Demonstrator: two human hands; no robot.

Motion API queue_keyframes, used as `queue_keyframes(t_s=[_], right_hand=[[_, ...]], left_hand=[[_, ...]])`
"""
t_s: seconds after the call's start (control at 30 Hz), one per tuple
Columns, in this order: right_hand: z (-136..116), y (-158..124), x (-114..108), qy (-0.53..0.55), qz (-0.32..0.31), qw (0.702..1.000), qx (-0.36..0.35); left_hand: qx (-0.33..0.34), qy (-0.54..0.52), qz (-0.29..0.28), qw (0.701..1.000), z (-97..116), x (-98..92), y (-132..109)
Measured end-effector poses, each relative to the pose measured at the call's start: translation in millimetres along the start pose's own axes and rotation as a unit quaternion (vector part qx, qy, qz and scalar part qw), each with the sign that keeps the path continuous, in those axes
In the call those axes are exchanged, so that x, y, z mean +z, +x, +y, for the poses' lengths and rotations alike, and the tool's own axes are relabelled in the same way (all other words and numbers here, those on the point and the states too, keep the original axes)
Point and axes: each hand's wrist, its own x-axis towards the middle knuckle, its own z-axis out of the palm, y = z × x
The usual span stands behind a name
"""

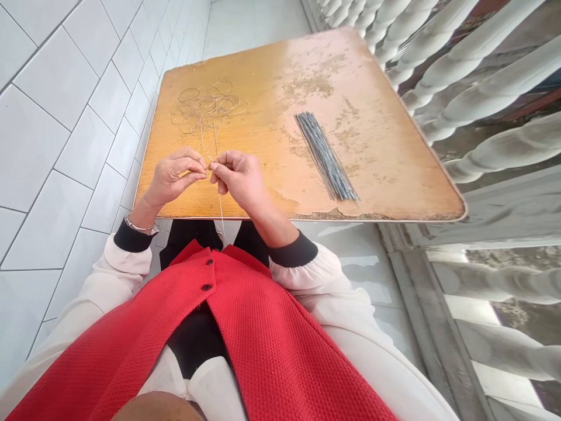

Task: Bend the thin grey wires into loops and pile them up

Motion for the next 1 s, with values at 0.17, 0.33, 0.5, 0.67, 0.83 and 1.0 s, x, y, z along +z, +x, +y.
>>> queue_keyframes(t_s=[0.17, 0.33, 0.5, 0.67, 0.83, 1.0], right_hand=[[-1.9, -0.2, -3.7, 0.022, -0.063, 0.997, 0.047], [-2.1, -0.2, -7.4, 0.020, -0.072, 0.996, 0.037], [-3.8, 0.7, -12.2, 0.008, -0.092, 0.995, 0.036], [-2.7, 2.4, -16.6, 0.024, -0.105, 0.992, 0.059], [-1.2, 0.9, -15.6, 0.052, -0.067, 0.995, 0.051], [1.6, -0.5, -11.9, 0.057, -0.054, 0.996, 0.046]], left_hand=[[-0.018, -0.064, -0.029, 0.997, -3.3, -3.3, 0.4], [-0.038, -0.072, -0.020, 0.996, 0.1, -2.5, 3.9], [-0.048, -0.082, -0.015, 0.995, 0.3, -0.9, 4.4], [-0.077, -0.104, -0.010, 0.992, -3.1, -0.3, 3.9], [-0.141, -0.139, 0.054, 0.979, -1.0, 2.6, 2.0], [-0.119, -0.138, 0.065, 0.981, -5.1, 12.3, -7.4]])
